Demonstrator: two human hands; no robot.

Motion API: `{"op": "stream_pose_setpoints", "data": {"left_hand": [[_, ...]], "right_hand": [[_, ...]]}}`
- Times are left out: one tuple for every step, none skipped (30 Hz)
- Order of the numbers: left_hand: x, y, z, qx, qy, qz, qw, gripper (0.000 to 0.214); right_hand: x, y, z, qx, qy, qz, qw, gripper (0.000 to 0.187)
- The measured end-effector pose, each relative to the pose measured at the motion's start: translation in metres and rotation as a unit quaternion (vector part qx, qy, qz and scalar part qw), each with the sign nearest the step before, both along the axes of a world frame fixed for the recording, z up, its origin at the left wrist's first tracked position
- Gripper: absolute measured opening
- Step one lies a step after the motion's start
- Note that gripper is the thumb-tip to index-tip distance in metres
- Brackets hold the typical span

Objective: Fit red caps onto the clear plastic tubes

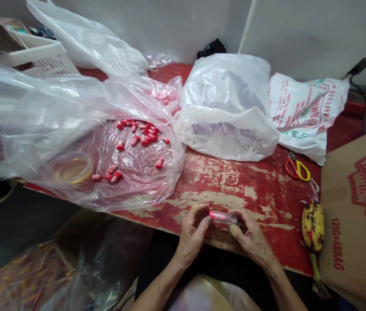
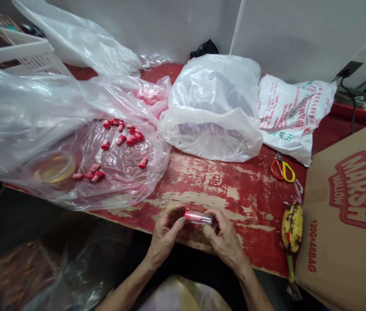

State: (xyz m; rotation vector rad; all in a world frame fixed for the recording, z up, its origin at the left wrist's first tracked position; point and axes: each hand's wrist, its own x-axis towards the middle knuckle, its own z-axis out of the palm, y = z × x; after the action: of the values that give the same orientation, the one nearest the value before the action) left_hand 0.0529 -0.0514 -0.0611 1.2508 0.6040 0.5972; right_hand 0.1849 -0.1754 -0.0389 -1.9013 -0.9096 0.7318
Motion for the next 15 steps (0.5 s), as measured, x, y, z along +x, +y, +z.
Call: {"op": "stream_pose_setpoints", "data": {"left_hand": [[0.0001, -0.0002, 0.0002, 0.0, -0.001, 0.003, 1.0, 0.024], [0.0001, -0.0002, 0.0005, 0.004, -0.001, 0.003, 1.0, 0.024], [0.0001, -0.0002, 0.0009, 0.01, -0.002, 0.002, 1.0, 0.024], [0.0, -0.0002, 0.0013, 0.016, -0.002, 0.001, 1.0, 0.024], [-0.0001, -0.0001, 0.0016, 0.019, -0.003, -0.002, 1.0, 0.024], [-0.0001, 0.0, 0.0017, 0.02, -0.003, -0.004, 1.0, 0.025], [-0.0002, 0.0001, 0.0016, 0.018, -0.002, -0.003, 1.0, 0.024], [-0.0002, 0.0001, 0.0014, 0.015, -0.001, -0.001, 1.0, 0.024], [-0.0002, 0.0001, 0.001, 0.011, -0.001, 0.003, 1.0, 0.024], [-0.0001, 0.0, 0.0006, 0.008, -0.001, 0.006, 1.0, 0.024], [0.0, -0.0002, 0.0002, 0.007, -0.002, 0.009, 1.0, 0.024], [0.0001, -0.0004, -0.0001, 0.009, -0.003, 0.01, 1.0, 0.024], [0.0001, -0.0006, -0.0001, 0.013, -0.005, 0.011, 1.0, 0.024], [0.0001, -0.0006, 0.0, 0.02, -0.005, 0.01, 1.0, 0.024], [0.0, -0.0006, 0.0003, 0.026, -0.005, 0.007, 1.0, 0.024]], "right_hand": [[0.0003, -0.0002, -0.0007, -0.005, -0.001, 0.003, 1.0, 0.029], [0.0006, -0.0003, -0.0021, -0.009, -0.003, 0.0, 1.0, 0.032], [0.0009, -0.0003, -0.0038, -0.01, -0.005, -0.008, 1.0, 0.04], [0.0011, -0.0001, -0.0053, -0.008, -0.004, -0.017, 1.0, 0.044], [0.0011, 0.0, -0.006, -0.005, 0.0, -0.024, 1.0, 0.044], [0.001, 0.0001, -0.0059, -0.003, 0.005, -0.031, 1.0, 0.04], [0.0009, 0.0001, -0.0047, 0.0, 0.009, -0.033, 0.999, 0.033], [0.0007, -0.0001, -0.003, 0.002, 0.008, -0.031, 0.999, 0.03], [0.0005, -0.0004, -0.0012, 0.003, 0.005, -0.026, 1.0, 0.033], [0.0005, -0.0008, 0.0002, 0.004, -0.001, -0.019, 1.0, 0.033], [0.0005, -0.0012, 0.0007, 0.003, -0.009, -0.013, 1.0, 0.03], [0.0007, -0.0015, 0.0002, 0.001, -0.014, -0.009, 1.0, 0.028], [0.0009, -0.0017, -0.0012, -0.001, -0.017, -0.01, 1.0, 0.034], [0.001, -0.0018, -0.003, -0.003, -0.019, -0.017, 1.0, 0.041], [0.0012, -0.0016, -0.0047, -0.003, -0.019, -0.028, 0.999, 0.047]]}}
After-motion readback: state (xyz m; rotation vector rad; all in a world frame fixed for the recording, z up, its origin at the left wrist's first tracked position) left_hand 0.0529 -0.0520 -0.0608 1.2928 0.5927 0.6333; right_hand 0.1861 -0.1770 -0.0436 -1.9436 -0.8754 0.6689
